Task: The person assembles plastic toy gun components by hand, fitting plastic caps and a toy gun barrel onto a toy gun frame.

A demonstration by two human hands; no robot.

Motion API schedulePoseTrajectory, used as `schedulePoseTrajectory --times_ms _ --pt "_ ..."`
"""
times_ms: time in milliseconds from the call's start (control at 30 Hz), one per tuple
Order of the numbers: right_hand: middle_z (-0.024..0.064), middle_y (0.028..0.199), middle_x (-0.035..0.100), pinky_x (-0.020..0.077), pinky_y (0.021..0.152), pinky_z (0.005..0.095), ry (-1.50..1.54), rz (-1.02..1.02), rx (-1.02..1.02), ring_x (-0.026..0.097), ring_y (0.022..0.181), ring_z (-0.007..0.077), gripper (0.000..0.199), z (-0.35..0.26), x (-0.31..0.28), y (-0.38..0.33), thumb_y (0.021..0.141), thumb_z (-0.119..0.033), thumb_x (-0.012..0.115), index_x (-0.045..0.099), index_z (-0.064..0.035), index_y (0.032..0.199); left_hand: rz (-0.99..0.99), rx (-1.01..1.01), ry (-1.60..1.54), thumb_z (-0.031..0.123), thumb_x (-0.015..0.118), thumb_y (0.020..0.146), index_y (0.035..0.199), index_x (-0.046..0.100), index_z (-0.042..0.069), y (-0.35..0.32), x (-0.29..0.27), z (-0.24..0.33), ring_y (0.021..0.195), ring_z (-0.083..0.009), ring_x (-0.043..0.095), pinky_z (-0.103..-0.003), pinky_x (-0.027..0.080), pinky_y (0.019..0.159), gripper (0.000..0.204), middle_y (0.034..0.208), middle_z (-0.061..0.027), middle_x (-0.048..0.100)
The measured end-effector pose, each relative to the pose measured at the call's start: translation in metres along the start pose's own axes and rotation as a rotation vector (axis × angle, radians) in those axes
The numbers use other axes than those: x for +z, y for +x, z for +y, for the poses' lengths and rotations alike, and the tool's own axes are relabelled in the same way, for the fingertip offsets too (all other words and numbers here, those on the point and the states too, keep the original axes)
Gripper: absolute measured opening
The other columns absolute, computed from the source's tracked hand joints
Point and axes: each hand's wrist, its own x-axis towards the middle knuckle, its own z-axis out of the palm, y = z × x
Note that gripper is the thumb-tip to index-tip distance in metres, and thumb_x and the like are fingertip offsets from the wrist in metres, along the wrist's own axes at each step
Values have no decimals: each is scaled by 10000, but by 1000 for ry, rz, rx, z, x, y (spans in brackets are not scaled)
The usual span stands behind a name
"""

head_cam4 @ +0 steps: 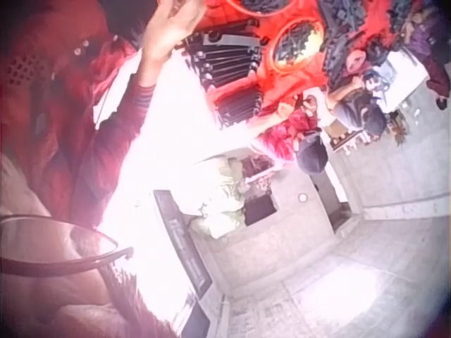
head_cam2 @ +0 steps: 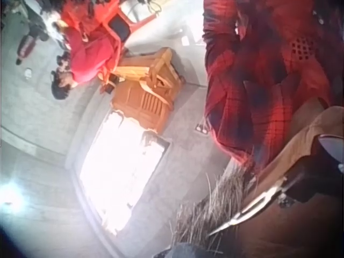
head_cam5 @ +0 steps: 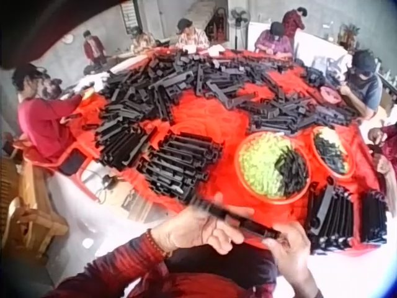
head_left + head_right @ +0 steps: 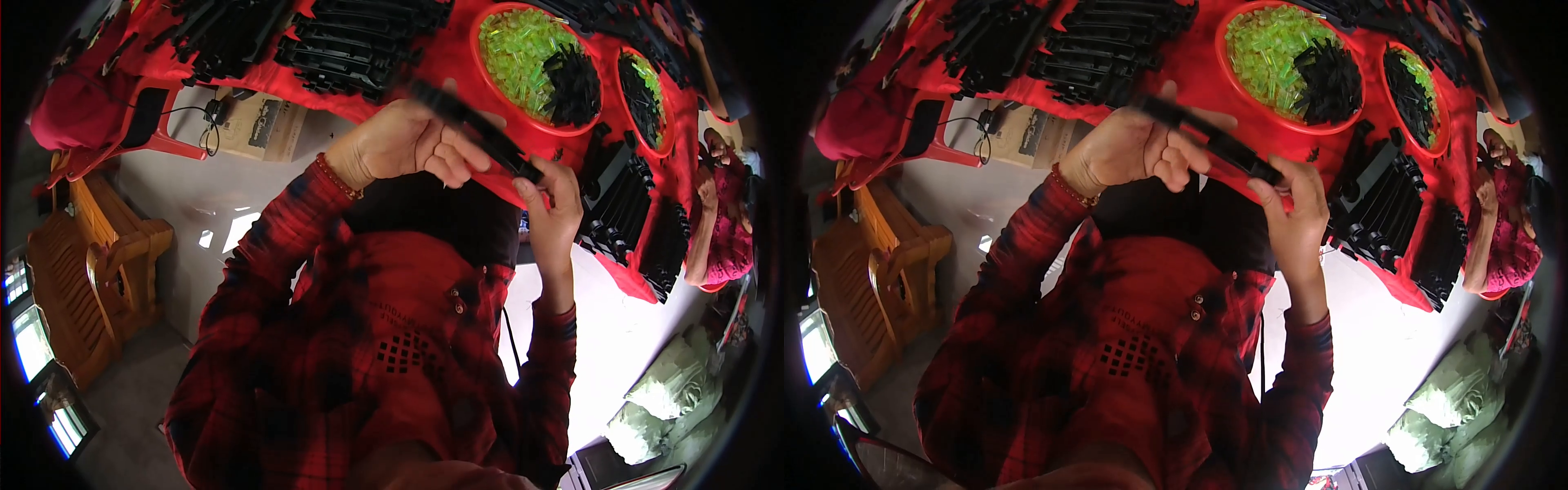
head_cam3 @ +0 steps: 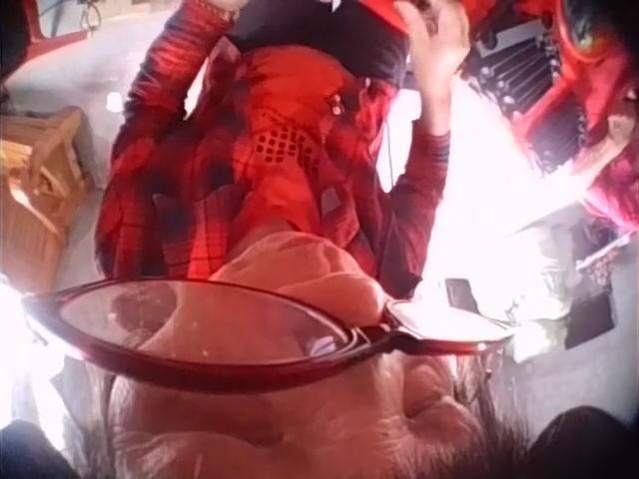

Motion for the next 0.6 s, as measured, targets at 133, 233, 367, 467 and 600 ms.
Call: schedulePoseTrajectory --times_ms 133,233,367,467,600 --pt "94 865 608 474 519 264 -114 29 -147 577 585 144 362 -14 11 -20 729 -101 866 639 -22 999 125 189 -21 518 306 1047 1441 418 16 7 -14 -21 885 -179 692 -309 578 779 648 1144 -139 677" --pt "113 823 596 471 468 297 -229 1 -275 571 548 190 405 -23 21 -35 704 -149 888 617 -10 971 135 202 93 380 428 1055 1323 547 28 23 -19 -36 903 -83 599 -237 503 835 458 1061 5 659" --pt "113 829 595 516 523 328 -322 -43 -415 625 670 264 434 -32 27 -42 708 -228 879 613 4 961 232 208 84 347 492 1036 1291 574 65 35 -3 -46 939 -96 617 -281 519 866 389 1104 -6 671" --pt "114 844 592 521 527 329 -284 -78 -423 624 670 257 430 -30 31 -44 729 -246 863 616 4 975 250 168 -39 314 525 1032 1139 640 113 36 2 -47 917 -93 628 -271 517 844 255 1022 31 671" --pt "141 894 622 526 536 329 -278 -85 -465 643 692 275 435 -32 37 -44 715 -140 871 622 8 1039 333 127 -58 373 518 1024 1191 629 86 33 3 -47 914 -123 644 -300 544 842 350 1038 -5 674"
